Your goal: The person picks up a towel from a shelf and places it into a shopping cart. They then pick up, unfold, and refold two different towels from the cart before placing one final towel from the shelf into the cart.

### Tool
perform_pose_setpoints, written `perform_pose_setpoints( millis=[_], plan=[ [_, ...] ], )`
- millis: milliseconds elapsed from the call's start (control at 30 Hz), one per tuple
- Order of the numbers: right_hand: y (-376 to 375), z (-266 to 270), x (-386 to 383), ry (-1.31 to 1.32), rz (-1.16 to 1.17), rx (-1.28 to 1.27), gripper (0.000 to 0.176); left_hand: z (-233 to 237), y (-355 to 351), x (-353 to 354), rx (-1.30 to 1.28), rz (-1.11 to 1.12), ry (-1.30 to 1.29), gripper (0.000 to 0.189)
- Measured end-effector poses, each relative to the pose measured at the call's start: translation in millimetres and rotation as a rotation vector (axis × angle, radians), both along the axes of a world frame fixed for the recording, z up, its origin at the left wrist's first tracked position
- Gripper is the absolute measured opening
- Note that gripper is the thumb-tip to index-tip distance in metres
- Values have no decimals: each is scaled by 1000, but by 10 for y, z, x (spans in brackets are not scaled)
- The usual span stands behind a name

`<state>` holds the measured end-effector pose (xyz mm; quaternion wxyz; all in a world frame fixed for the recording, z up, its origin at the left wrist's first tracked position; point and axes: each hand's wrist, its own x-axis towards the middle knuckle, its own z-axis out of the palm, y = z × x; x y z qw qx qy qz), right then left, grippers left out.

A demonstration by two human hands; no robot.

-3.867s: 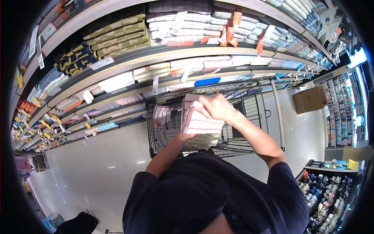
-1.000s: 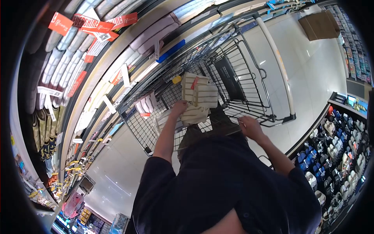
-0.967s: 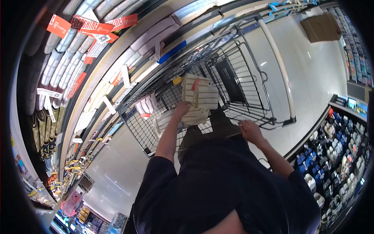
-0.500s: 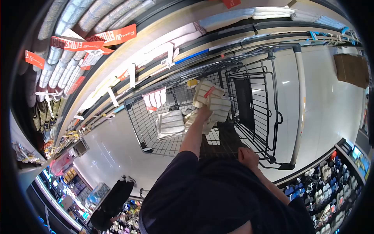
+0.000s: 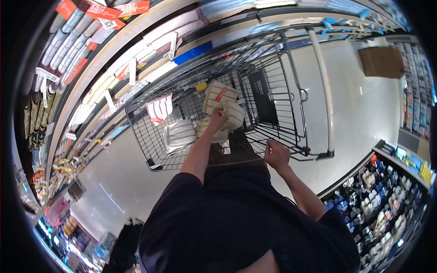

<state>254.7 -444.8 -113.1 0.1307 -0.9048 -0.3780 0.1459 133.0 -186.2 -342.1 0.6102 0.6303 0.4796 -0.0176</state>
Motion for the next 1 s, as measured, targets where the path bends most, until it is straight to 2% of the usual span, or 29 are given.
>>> perform_pose_setpoints(
  millis=[100,167,233,300,400,500,567,633,667,733,833,867,933,1000],
  plan=[
    [-28,-39,-27,-86,-3,103,9,443,76,-59,-68,-66,-120,49],
    [-79,-27,-58,-125,6,110,9,765,131,-177,-481,132,-269,41],
    [-28,18,-89,-124,-50,25,12,787,141,-312,-485,164,-346,38],
    [-2,19,-108,-155,-46,66,12,883,126,-442,-531,236,-406,31],
    [-10,8,-123,-208,-57,115,12,564,117,-729,-469,110,-318,30],
    [-3,85,-127,-162,-38,7,13,137,81,-986,-424,134,-232,30],
    [3,70,-125,-166,-16,15,13,53,96,-1054,-383,163,-162,30],
    [-7,11,-101,-160,-4,-3,15,206,136,-1054,-177,113,-111,28],
    [-20,-18,-79,-144,31,-5,15,304,152,-1049,-179,149,-98,28],
    [-24,-64,-83,-180,6,-35,15,583,199,-1013,-149,26,23,30],
    [-4,-23,-69,-97,36,-7,13,122,131,-968,-38,148,19,35],
    [-26,-27,-38,-79,29,-35,14,149,118,-962,-31,164,35,35],
    [-17,69,-12,22,44,-4,14,213,110,-832,-149,417,-160,39],
    [-78,176,65,127,52,34,14,188,54,-722,-112,461,-143,40]
  ],
)
